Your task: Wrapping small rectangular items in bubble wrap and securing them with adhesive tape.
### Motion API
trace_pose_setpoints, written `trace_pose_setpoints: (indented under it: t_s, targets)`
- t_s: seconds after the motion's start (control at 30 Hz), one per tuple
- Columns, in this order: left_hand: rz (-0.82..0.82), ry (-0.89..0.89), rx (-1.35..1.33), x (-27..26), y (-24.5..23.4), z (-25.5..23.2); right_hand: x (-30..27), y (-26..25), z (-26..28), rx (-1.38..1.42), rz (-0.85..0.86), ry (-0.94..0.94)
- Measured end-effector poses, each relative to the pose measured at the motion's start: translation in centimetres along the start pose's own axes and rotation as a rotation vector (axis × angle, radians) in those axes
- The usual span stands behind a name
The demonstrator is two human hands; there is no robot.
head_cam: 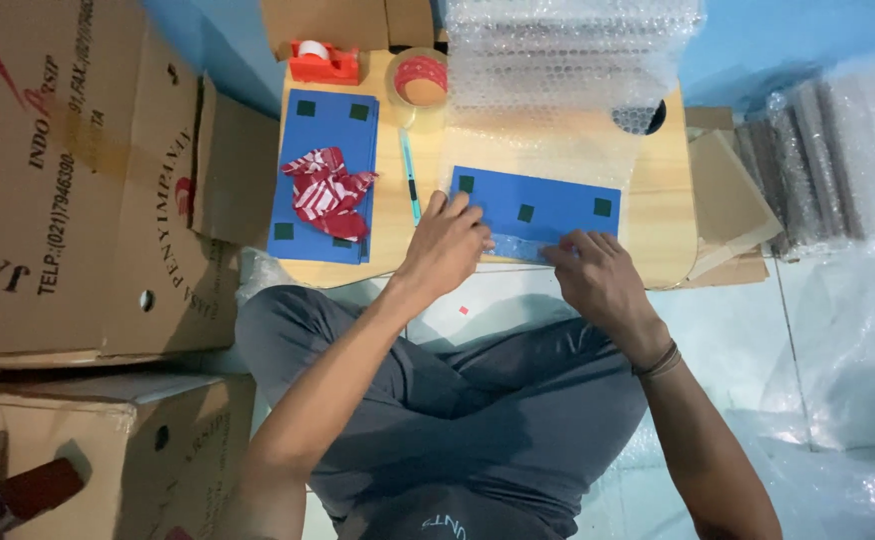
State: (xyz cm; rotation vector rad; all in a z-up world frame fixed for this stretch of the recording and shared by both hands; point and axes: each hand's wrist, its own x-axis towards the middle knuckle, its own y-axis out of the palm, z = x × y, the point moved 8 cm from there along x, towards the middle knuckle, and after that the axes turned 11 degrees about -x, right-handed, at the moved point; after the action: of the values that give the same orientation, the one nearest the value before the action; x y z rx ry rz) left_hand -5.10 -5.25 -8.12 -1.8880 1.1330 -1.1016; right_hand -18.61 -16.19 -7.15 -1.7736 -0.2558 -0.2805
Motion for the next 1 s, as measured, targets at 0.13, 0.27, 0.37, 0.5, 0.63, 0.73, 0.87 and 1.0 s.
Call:
trace_pose_setpoints:
  t_s: [0.13,0.27,0.37,0.5,0.63,0.73,0.87,1.0]
  targets:
    - [-0.046,0.043,0.056,-0.7,-0.5,-0.8,0.2,-0.4,-0.2,0.132,0.102,0.155]
    - [-0.102,0.167,0.078,-1.9,1.3,-1.7,0.6,-0.1,-0.3,0.112,0.141,0.229]
    - [-0.187,0.23,0.018,-2.6,-0.1,-4.4,0.8,0.1,-0.2,0.035,0.107,0.278]
    - [-0.123,0.176,0.078,-3.4,1.3,-3.9,0.3,1.7,-0.1,-0.019,0.069,0.332]
    - [-0.032,0.086,-0.117,-3.2,1.0,-2.3,0.1,2.4,-0.3,-0.021,0.074,0.402]
    - [-0.016,0.021,-0.335,-3.0,0.6,-0.8,0.1,2.5,-0.6,0.036,0.095,0.431]
    - [-0.019,-0.102,-0.748,-2.9,-0.6,0.9,0.0,2.4,-0.6,0.084,0.062,0.428]
    - [-0.111,-0.111,-0.859,-1.8,-4.9,2.1,-0.3,2.7,-0.6,0.112,0.034,0.44]
